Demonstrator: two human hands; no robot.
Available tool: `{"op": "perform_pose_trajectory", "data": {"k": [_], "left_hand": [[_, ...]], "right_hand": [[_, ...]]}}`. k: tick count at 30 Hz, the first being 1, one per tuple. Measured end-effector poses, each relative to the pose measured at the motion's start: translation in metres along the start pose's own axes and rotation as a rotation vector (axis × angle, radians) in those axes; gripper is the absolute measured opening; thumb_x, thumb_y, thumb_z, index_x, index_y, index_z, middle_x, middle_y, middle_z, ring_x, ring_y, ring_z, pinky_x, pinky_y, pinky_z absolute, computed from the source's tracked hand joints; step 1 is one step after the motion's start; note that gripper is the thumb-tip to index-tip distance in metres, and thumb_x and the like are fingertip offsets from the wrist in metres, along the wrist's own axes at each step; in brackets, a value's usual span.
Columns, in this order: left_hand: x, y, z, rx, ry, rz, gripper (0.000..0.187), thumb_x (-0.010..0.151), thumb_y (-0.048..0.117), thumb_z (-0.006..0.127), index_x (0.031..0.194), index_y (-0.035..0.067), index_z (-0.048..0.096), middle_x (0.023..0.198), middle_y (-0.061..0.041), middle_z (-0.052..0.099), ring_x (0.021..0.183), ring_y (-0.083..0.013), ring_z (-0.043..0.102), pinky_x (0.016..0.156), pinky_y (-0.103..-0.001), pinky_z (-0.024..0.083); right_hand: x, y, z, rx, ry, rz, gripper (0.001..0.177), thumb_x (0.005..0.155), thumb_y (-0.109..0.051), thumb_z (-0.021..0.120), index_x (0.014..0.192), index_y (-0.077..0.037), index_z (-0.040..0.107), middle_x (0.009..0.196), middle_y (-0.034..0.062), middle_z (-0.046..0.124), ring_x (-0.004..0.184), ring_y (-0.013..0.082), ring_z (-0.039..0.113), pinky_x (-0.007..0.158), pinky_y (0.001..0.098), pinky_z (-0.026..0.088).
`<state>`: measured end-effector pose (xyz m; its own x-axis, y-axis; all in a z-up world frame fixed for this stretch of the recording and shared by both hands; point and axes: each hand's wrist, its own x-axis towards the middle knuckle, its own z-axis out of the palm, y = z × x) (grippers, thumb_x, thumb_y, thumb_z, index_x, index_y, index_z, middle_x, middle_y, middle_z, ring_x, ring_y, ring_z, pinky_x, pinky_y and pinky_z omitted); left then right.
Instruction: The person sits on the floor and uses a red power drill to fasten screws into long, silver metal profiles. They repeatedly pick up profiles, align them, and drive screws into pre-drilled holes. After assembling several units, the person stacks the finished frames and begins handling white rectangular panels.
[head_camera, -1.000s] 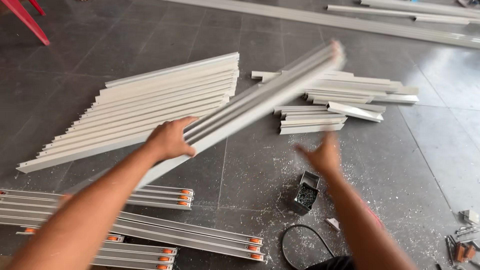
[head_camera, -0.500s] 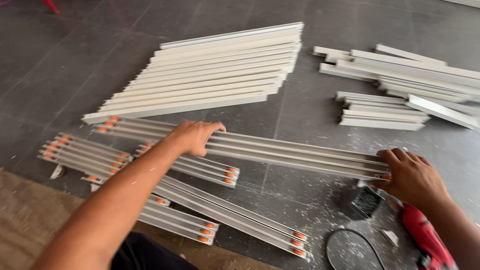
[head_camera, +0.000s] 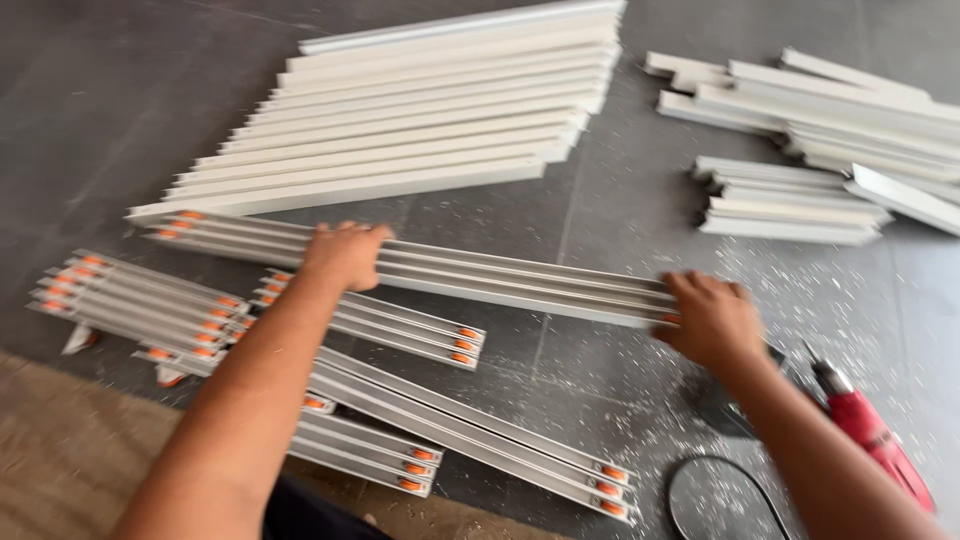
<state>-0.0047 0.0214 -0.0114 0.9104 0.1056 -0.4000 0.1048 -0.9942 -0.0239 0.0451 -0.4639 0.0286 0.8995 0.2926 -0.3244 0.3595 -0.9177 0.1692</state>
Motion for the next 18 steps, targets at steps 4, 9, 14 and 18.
{"op": "perform_pose_trajectory", "data": {"k": [4, 9, 14, 18], "left_hand": [[-0.003, 0.036, -0.002, -0.015, -0.089, 0.044, 0.068, 0.079, 0.026, 0.075, 0.142, 0.035, 0.052, 0.145, 0.000, 0.058, 0.138, -0.0243, 0.050, 0.114, -0.064, 0.031], [-0.021, 0.134, 0.019, -0.191, -0.118, 0.230, 0.065, 0.081, 0.047, 0.076, 0.140, 0.033, 0.054, 0.145, -0.002, 0.059, 0.139, -0.0268, 0.050, 0.118, -0.062, 0.028], [-0.034, 0.173, 0.032, -0.214, -0.035, 0.232, 0.064, 0.080, 0.053, 0.076, 0.135, 0.029, 0.056, 0.148, -0.006, 0.052, 0.138, -0.0288, 0.047, 0.112, -0.061, 0.032], [-0.043, 0.173, 0.029, -0.173, -0.159, 0.194, 0.056, 0.081, 0.050, 0.073, 0.132, 0.032, 0.059, 0.144, 0.000, 0.058, 0.140, -0.0240, 0.049, 0.115, -0.059, 0.034]], "right_hand": [[0.007, -0.044, 0.026, 0.184, -0.078, 0.057, 0.079, 0.078, -0.042, 0.085, 0.145, -0.027, 0.046, 0.142, 0.0026, 0.055, 0.124, 0.0296, 0.059, 0.097, 0.0445, 0.054], [-0.021, -0.072, 0.041, 0.207, -0.052, -0.098, 0.080, 0.077, -0.042, 0.087, 0.143, -0.020, 0.047, 0.140, 0.0072, 0.057, 0.133, 0.0278, 0.052, 0.113, 0.0469, 0.041], [-0.057, 0.000, 0.044, 0.627, 0.091, -0.013, 0.084, 0.076, -0.040, 0.090, 0.146, -0.020, 0.049, 0.149, 0.0112, 0.052, 0.136, 0.0333, 0.046, 0.108, 0.0495, 0.040], [-0.113, 0.139, 0.100, 0.943, 0.531, 0.736, 0.071, 0.080, -0.038, 0.088, 0.140, -0.013, 0.060, 0.139, 0.0163, 0.062, 0.125, 0.0313, 0.059, 0.096, 0.0454, 0.050]]}}
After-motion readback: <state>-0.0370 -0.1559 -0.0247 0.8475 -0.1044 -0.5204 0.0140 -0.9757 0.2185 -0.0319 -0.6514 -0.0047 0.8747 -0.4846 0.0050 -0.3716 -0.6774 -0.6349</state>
